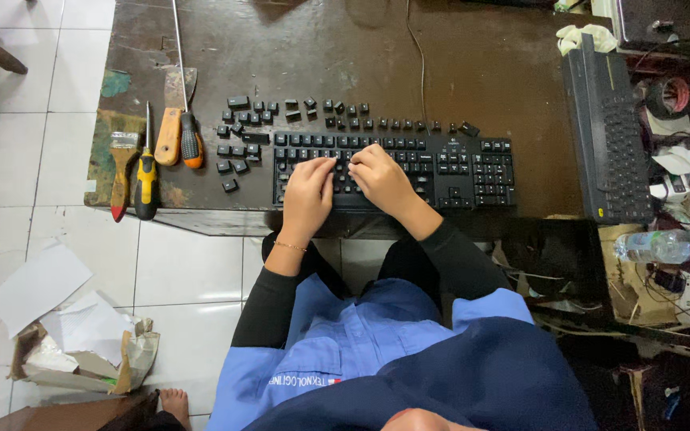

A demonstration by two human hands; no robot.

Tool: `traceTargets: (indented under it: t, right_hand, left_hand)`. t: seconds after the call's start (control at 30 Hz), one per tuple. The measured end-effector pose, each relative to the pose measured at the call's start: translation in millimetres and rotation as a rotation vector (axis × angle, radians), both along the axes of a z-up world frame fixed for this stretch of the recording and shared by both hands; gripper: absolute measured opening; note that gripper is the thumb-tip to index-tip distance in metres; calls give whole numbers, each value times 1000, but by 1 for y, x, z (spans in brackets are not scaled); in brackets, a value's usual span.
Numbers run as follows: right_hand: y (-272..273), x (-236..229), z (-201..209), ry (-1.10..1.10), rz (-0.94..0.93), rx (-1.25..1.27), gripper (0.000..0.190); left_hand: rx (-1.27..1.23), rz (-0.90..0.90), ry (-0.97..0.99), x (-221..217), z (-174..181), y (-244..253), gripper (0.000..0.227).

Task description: The person sits at a workbench and reassembles a black computer keyboard by hand. They pick up individual keycaps from a pile on the table and press them into place on the keyboard base one by one.

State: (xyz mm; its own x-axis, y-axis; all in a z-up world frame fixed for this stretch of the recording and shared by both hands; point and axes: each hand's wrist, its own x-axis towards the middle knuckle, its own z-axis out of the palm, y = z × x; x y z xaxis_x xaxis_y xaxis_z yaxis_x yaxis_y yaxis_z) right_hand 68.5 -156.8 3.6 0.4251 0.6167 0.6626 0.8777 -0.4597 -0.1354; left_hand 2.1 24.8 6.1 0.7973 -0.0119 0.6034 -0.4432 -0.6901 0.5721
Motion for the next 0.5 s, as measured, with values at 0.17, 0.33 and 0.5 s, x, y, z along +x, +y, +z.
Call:
traceTargets:
  t: [0.17, 0.33, 0.5]
  right_hand:
    - [-5, -4, 4, -69, -13, -142, 4]
    - [-10, 4, 20, 33, -8, -167, 7]
    - [-28, 94, 8, 262, -47, -38, 14]
  left_hand:
    - [242, -89, -1, -4, -11, -1, 42]
    - [365, -81, -42, -2, -15, -5, 48]
    - [413, -68, 5, -2, -11, -7, 52]
